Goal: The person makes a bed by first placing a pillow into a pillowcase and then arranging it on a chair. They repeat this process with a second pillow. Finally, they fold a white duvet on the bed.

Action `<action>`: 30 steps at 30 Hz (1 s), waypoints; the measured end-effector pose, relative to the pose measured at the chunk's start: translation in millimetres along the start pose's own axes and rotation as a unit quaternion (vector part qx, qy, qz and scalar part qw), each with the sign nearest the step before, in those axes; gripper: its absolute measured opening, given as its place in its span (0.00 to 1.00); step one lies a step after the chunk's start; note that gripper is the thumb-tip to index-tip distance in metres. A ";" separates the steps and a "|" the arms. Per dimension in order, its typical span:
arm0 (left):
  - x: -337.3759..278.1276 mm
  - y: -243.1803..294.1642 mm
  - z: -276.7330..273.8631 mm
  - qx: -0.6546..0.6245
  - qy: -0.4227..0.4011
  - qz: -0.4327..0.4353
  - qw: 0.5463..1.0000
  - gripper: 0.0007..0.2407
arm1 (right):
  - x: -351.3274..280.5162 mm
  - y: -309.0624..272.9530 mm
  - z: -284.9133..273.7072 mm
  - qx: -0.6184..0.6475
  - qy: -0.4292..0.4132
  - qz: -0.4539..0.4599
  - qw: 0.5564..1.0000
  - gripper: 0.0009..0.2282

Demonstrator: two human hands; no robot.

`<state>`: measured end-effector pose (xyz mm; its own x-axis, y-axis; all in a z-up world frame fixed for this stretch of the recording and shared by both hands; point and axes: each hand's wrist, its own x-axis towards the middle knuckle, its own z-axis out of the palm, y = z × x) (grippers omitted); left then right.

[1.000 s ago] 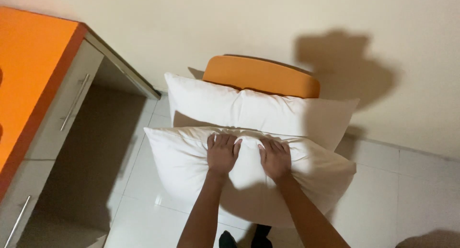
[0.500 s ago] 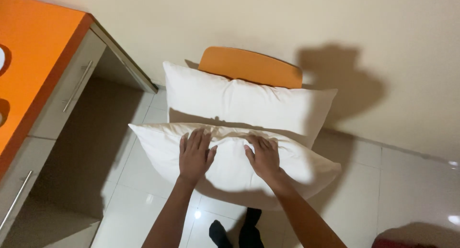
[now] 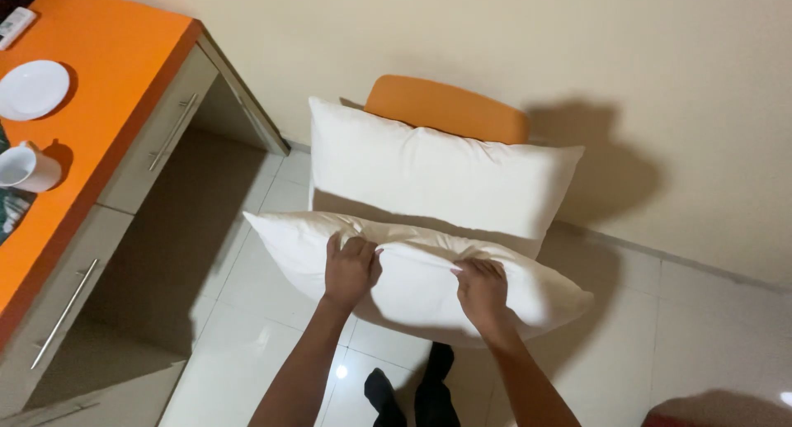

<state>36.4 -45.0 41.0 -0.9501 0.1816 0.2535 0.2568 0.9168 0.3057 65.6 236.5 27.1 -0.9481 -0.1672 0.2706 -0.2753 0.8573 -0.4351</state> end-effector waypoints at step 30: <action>14.1 -28.0 73.1 0.009 -0.199 -0.119 0.973 0.23 | 38.2 31.6 65.1 -0.045 -0.004 0.043 0.998 0.07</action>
<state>2.9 -42.1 -31.1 -0.9765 0.0831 -0.1991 0.0209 0.9550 0.2958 10.2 225.5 -32.2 -0.9687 -0.0948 0.2293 -0.1783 0.9086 -0.3776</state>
